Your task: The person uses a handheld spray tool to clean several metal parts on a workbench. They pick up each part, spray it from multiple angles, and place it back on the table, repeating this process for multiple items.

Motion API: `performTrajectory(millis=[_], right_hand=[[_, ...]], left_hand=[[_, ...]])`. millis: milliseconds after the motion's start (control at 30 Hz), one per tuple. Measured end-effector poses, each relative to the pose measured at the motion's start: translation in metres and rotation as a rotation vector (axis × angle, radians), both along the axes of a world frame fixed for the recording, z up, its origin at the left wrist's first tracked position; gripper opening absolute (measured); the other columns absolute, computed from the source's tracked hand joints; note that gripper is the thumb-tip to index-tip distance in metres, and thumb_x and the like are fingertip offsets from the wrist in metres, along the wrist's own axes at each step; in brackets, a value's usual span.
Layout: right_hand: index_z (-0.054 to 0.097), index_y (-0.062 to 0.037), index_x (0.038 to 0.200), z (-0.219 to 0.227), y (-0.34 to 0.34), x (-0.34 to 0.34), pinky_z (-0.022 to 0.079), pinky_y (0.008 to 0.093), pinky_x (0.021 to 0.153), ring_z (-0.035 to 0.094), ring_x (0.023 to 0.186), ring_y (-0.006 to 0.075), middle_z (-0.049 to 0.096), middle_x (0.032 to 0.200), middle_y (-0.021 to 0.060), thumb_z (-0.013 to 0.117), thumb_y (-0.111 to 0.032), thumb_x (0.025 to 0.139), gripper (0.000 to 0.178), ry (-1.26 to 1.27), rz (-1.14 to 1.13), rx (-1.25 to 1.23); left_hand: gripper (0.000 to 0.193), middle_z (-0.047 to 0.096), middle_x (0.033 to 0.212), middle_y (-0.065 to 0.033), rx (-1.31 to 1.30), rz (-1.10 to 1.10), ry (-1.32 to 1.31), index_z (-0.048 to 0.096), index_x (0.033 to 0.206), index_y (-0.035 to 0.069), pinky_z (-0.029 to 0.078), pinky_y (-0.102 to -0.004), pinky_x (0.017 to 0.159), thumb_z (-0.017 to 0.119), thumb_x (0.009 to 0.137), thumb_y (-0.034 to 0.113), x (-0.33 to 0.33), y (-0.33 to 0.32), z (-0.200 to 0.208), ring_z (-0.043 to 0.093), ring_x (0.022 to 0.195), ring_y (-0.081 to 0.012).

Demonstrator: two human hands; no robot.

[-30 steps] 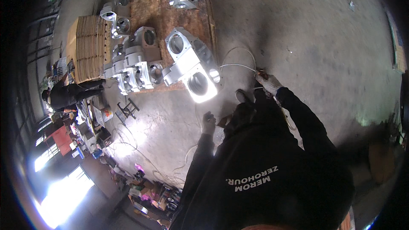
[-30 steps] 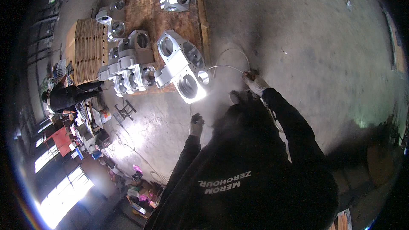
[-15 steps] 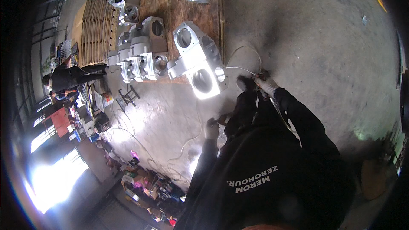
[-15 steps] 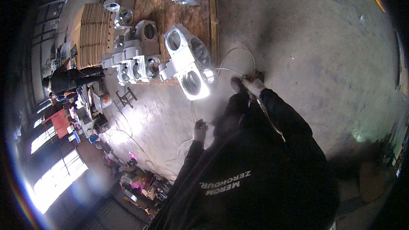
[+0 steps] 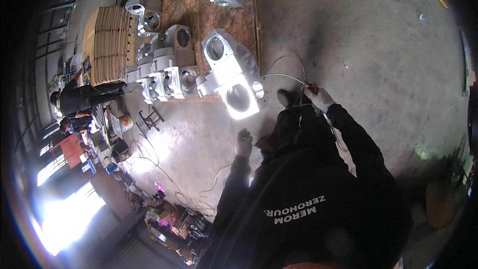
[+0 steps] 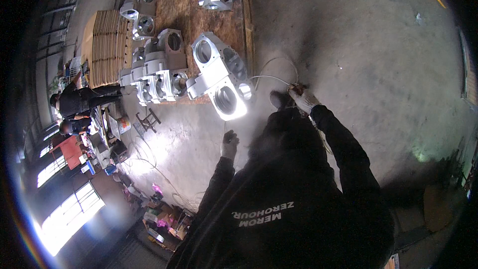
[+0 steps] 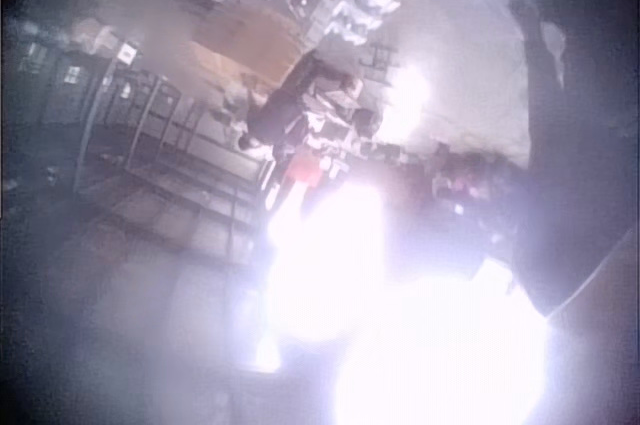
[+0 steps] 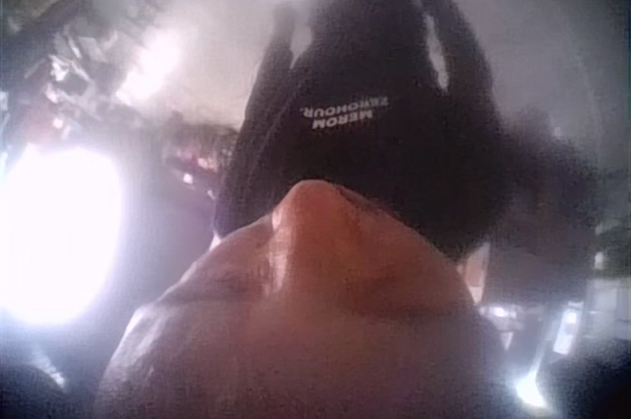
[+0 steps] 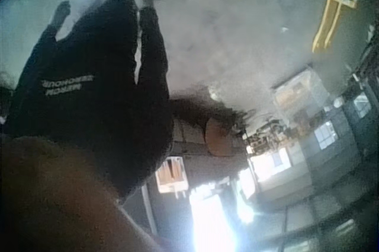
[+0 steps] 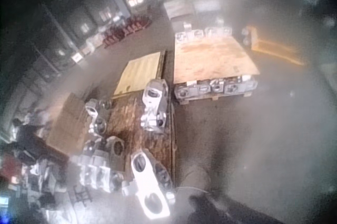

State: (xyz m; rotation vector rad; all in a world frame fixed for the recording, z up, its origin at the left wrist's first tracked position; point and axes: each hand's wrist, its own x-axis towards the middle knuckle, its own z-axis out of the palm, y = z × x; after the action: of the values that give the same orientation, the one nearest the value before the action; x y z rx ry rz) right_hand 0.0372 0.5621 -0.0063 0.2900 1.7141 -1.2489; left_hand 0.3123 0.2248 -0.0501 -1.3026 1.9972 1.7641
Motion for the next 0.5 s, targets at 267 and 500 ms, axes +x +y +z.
performTrajectory(millis=[267, 500], right_hand=[[0.061, -0.0049, 0.1, -0.044, -0.029, 0.005, 0.047, 0.0343, 0.076, 0.061, 0.084, 0.0199, 0.065, 0.088, 0.0077, 0.055, -0.045, 0.097, 0.041, -0.016, 0.064, 0.069], [0.059, -0.0084, 0.082, -0.023, -0.038, -0.014, 0.045, 0.0343, 0.054, 0.057, 0.057, 0.0189, 0.057, 0.065, 0.006, 0.058, -0.054, 0.093, 0.047, -0.003, 0.066, 0.019]], left_hand=[[0.041, 0.062, 0.102, -0.0095, 0.006, 0.004, -0.051, 0.053, 0.129, 0.002, 0.053, -0.0282, 0.071, 0.058, 0.088, 0.005, -0.013, -0.003, 0.005, 0.062, 0.081, -0.0165], [0.041, 0.064, 0.101, -0.0098, 0.011, 0.029, -0.012, 0.055, 0.126, 0.002, 0.053, -0.03, 0.075, 0.058, 0.085, 0.004, 0.048, -0.039, -0.031, 0.063, 0.088, -0.0174]])
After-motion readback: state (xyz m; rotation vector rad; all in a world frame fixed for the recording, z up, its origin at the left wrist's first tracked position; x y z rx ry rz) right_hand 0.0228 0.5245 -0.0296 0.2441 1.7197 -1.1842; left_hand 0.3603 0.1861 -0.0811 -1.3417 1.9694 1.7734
